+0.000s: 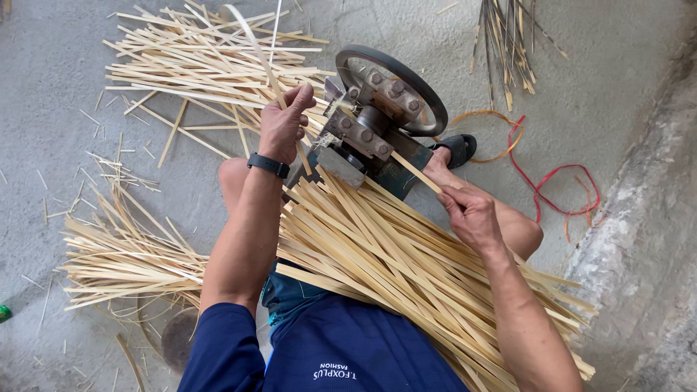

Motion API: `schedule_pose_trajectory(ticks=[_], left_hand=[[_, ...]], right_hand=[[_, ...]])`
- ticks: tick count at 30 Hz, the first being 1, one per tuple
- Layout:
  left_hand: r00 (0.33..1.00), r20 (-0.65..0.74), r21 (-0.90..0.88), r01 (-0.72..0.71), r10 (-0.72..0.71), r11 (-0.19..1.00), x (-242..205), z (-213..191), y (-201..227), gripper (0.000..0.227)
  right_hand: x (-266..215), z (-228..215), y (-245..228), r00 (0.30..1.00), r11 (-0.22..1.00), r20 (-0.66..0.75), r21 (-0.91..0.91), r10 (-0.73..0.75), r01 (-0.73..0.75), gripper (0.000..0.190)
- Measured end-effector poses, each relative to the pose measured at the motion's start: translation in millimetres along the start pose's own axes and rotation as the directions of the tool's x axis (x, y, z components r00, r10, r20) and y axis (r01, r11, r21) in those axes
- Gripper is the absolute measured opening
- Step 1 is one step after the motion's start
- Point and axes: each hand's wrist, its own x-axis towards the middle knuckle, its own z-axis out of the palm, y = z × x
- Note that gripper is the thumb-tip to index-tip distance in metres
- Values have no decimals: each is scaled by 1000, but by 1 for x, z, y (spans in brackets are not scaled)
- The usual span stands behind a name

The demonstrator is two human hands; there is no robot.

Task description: The person sits on the floor and uses a foot-pedal powered splitting machine to process bamboo strips. They feed each strip through the machine with both hands, collecting the split pieces into a bundle held in the left hand.

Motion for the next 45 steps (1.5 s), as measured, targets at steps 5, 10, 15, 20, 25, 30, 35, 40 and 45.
schedule_pose_trajectory(ticks=[5,10,15,20,25,30,35,40,45], left_hand=[[998,-35,17,-52,53,998,1,-4,7,51],[994,58,-14,-90,91,996,8,4,9,42],[987,61,-43,-148,151,988,13,10,8,36],[985,61,-82,-156,161,984,13,2,13,36],[965,-95,-94,-255,246,962,18,-22,28,42],[965,-9,-327,-249,261,911,14,-35,29,42],[981,-3,-292,-187,195,938,4,-34,30,41],[994,-8,-194,-111,112,975,1,-27,26,42],[998,-43,-94,-57,53,994,-2,-15,20,49]], right_hand=[[2,-3,-6,990,992,62,-27,128,-126,21],[-13,-8,5,972,990,185,-26,142,-140,24],[-30,-13,11,878,965,429,47,213,-257,21],[-37,-21,5,880,963,394,-85,267,-254,17],[-39,-29,-1,870,973,436,-101,231,-208,17],[-48,-36,2,941,998,333,-52,57,-42,10],[-54,-63,17,965,984,219,71,143,-162,11],[-59,-76,26,987,987,-44,42,156,-155,15],[-46,-54,19,985,965,-106,-213,135,-155,17]])
